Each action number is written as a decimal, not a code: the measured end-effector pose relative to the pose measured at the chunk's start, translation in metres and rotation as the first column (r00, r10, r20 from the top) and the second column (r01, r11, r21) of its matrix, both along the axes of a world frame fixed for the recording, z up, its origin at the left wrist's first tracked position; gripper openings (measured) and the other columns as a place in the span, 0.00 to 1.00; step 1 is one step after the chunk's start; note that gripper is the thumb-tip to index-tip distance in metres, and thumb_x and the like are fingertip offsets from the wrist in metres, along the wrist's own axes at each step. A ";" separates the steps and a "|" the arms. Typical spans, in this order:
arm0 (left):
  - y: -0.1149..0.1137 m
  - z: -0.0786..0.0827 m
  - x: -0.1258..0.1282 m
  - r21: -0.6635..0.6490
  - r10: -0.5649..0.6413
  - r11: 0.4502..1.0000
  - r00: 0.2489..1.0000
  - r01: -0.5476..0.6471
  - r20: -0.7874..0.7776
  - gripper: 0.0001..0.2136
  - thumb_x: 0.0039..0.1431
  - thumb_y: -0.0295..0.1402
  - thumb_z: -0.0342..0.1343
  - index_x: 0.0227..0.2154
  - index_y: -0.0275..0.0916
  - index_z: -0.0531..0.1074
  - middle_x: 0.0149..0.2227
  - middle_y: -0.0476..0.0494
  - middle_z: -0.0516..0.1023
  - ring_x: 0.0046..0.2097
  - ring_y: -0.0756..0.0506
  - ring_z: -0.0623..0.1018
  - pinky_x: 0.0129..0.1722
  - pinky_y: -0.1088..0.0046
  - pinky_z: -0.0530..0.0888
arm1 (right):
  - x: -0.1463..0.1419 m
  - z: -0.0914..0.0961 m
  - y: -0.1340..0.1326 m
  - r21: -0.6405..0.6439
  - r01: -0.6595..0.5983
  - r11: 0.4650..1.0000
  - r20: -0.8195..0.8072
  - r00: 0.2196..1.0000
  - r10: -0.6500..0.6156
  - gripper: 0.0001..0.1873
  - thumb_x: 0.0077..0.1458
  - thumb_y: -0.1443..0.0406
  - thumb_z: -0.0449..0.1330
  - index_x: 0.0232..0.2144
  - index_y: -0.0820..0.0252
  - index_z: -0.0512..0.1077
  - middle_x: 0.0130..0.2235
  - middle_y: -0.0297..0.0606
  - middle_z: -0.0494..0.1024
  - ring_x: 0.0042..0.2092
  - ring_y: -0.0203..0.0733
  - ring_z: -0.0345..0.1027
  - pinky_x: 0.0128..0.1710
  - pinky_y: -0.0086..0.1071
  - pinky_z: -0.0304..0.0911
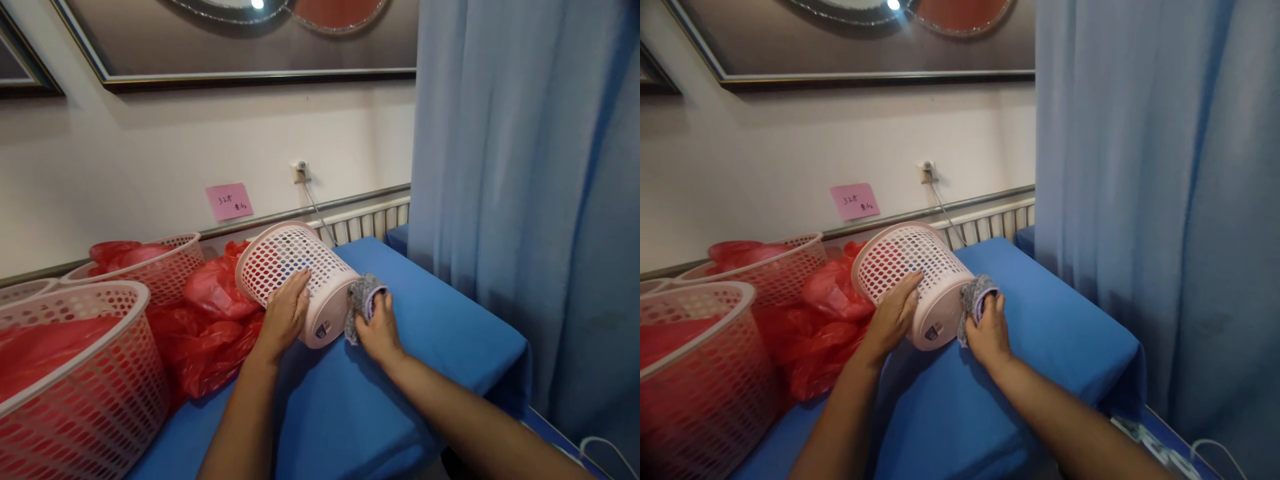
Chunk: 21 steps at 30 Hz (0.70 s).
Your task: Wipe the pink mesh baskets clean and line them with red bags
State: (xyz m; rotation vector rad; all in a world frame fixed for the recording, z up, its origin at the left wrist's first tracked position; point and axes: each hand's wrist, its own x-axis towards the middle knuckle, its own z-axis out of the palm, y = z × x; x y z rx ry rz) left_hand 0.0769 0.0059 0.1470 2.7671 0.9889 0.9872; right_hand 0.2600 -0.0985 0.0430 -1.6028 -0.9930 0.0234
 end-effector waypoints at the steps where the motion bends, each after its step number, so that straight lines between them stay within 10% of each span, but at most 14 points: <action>1: 0.001 -0.003 0.000 0.013 0.015 1.000 1.000 -0.015 0.012 0.22 0.71 0.37 0.42 0.62 0.38 0.69 0.66 0.37 0.70 0.68 0.37 0.68 0.67 0.47 0.65 | -0.006 -0.005 0.000 -0.080 -0.055 0.995 0.040 0.997 0.059 0.30 0.50 0.67 0.59 0.57 0.62 0.66 0.56 0.54 0.68 0.54 0.55 0.71 0.56 0.47 0.67; 4: 0.002 -0.010 -0.001 0.065 0.041 0.997 0.999 -0.043 0.030 0.22 0.70 0.37 0.43 0.61 0.38 0.70 0.65 0.35 0.72 0.67 0.36 0.69 0.65 0.46 0.66 | -0.015 -0.024 -0.003 -0.270 -0.224 0.936 0.063 0.966 0.250 0.26 0.44 0.71 0.61 0.50 0.59 0.72 0.52 0.50 0.74 0.49 0.53 0.74 0.53 0.44 0.69; 7: 0.001 -0.014 -0.004 0.099 0.057 0.993 0.997 -0.061 0.043 0.21 0.70 0.36 0.43 0.60 0.39 0.70 0.64 0.36 0.72 0.66 0.36 0.70 0.64 0.46 0.67 | -0.006 -0.030 -0.003 -0.184 -0.290 0.939 -0.120 0.955 0.271 0.23 0.43 0.69 0.61 0.45 0.57 0.74 0.46 0.43 0.78 0.45 0.50 0.75 0.51 0.43 0.70; 11: -0.003 -0.015 -0.006 0.100 0.064 0.993 0.997 -0.069 0.054 0.21 0.70 0.36 0.43 0.60 0.40 0.70 0.64 0.37 0.72 0.66 0.37 0.70 0.64 0.48 0.66 | 0.016 -0.012 0.008 0.112 0.017 0.994 -0.436 0.899 0.034 0.27 0.49 0.61 0.59 0.53 0.60 0.69 0.48 0.45 0.79 0.48 0.50 0.75 0.54 0.46 0.69; 14: -0.003 -0.013 -0.003 0.091 0.070 0.993 0.997 -0.073 0.039 0.21 0.70 0.36 0.43 0.60 0.39 0.71 0.64 0.36 0.72 0.66 0.37 0.70 0.64 0.48 0.66 | 0.014 0.001 0.018 0.179 0.107 0.978 -0.354 0.934 -0.037 0.30 0.50 0.59 0.60 0.55 0.62 0.67 0.53 0.50 0.75 0.54 0.52 0.71 0.60 0.48 0.64; 21: -0.002 -0.011 0.000 0.075 0.078 0.994 0.997 -0.079 0.023 0.21 0.70 0.36 0.42 0.60 0.39 0.71 0.65 0.37 0.71 0.67 0.37 0.70 0.63 0.48 0.66 | -0.034 -0.030 0.001 -0.159 -0.301 0.940 -0.179 0.945 0.272 0.28 0.38 0.70 0.62 0.46 0.58 0.75 0.45 0.46 0.80 0.46 0.53 0.76 0.51 0.47 0.71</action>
